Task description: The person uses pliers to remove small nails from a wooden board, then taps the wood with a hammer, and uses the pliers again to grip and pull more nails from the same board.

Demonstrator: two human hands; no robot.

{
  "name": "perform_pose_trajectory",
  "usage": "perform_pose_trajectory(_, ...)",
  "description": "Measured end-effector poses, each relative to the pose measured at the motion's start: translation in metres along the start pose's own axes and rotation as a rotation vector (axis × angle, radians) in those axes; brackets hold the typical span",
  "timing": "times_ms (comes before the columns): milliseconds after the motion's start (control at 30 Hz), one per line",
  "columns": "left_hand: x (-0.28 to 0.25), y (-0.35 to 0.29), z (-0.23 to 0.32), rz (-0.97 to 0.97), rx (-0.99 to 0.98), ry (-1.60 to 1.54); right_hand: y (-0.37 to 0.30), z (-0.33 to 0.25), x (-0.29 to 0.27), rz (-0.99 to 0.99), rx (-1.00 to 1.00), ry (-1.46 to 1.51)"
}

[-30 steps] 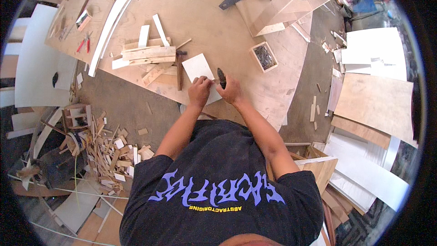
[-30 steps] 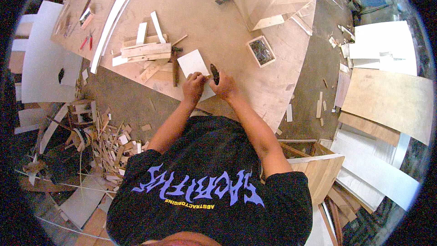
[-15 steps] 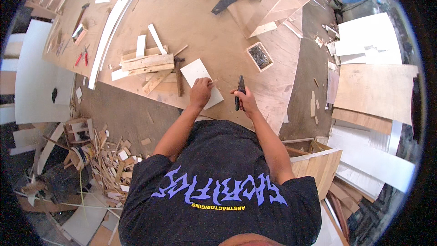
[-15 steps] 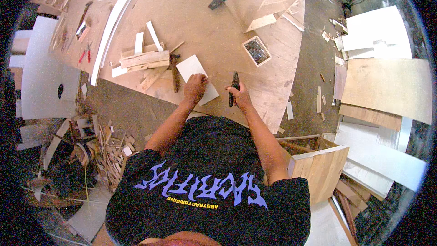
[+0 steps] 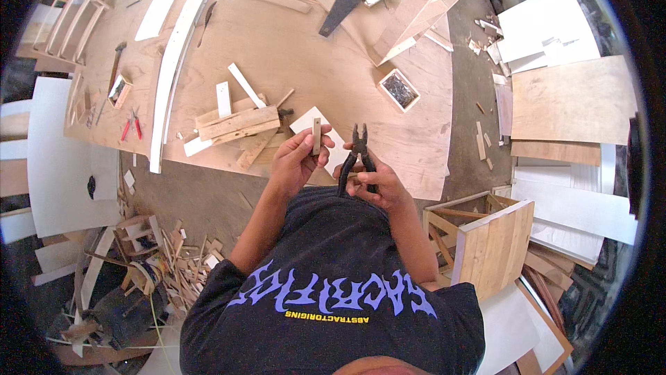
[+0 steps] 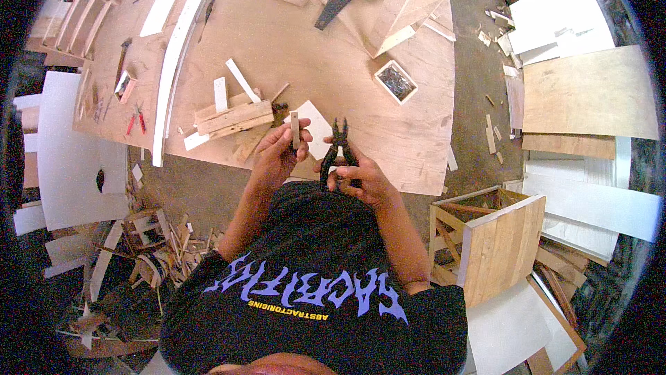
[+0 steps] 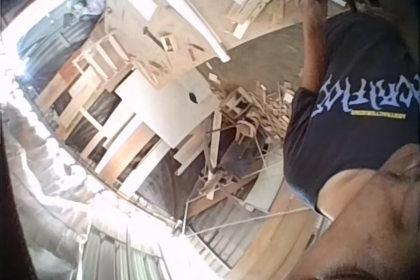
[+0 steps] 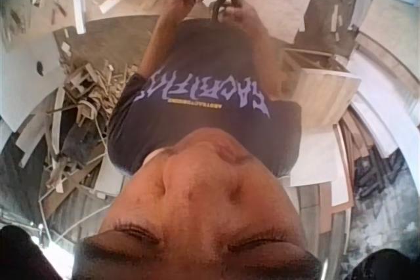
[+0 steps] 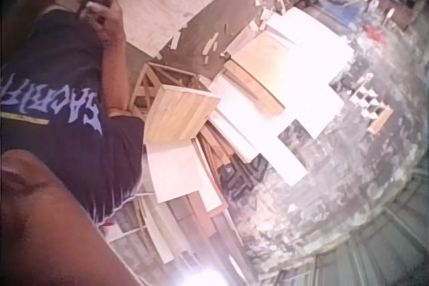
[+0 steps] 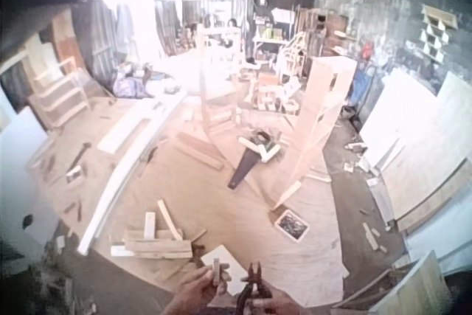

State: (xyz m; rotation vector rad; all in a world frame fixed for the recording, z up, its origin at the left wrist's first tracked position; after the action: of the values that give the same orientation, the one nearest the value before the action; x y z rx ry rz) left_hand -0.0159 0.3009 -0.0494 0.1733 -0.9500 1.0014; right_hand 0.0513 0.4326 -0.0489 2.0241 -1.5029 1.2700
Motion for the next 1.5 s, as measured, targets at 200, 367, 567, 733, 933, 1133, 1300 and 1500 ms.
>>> perform_pose_trajectory(200,0.000,-0.022,0.042,-0.047,0.008,0.190,0.017,0.018,0.033,0.108,0.041,-0.362)
perform_pose_trajectory(367,-0.015,-0.036,0.074,-0.003,0.058,0.444,0.024,0.014,0.085,0.055,0.017,-0.501)
perform_pose_trajectory(567,-0.032,-0.025,0.090,-0.009,0.203,0.880,0.032,0.029,0.078,0.237,-0.009,-0.578)
perform_pose_trajectory(733,-0.090,0.026,0.033,0.219,0.432,1.471,0.003,0.045,0.007,0.790,0.006,-0.732)
perform_pose_trajectory(933,-0.122,0.076,-0.060,0.103,0.575,1.673,-0.033,0.096,-0.077,1.005,-0.194,-0.362)
perform_pose_trajectory(1133,-0.131,0.084,-0.074,0.186,0.621,1.598,-0.037,0.098,-0.100,1.022,-0.180,-0.204)
perform_pose_trajectory(1300,-0.128,0.093,-0.084,0.323,0.619,1.526,-0.025,0.068,-0.148,0.962,-0.073,-1.014)
perform_pose_trajectory(1500,-0.115,0.091,-0.087,0.449,0.610,1.669,0.049,0.034,-0.164,0.589,-0.159,-1.429)
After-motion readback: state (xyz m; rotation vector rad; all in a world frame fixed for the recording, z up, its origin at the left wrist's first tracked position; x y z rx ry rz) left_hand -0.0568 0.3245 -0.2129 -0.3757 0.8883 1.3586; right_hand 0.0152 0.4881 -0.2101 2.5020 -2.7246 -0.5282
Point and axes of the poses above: each hand's wrist, its own y-axis towards the middle knuckle, its own x-axis out of the palm, z = x × y, the point moved 9 cm from there along y, towards the middle knuckle, and after that the axes turned 6 degrees about -x, right-handed, at the moved point
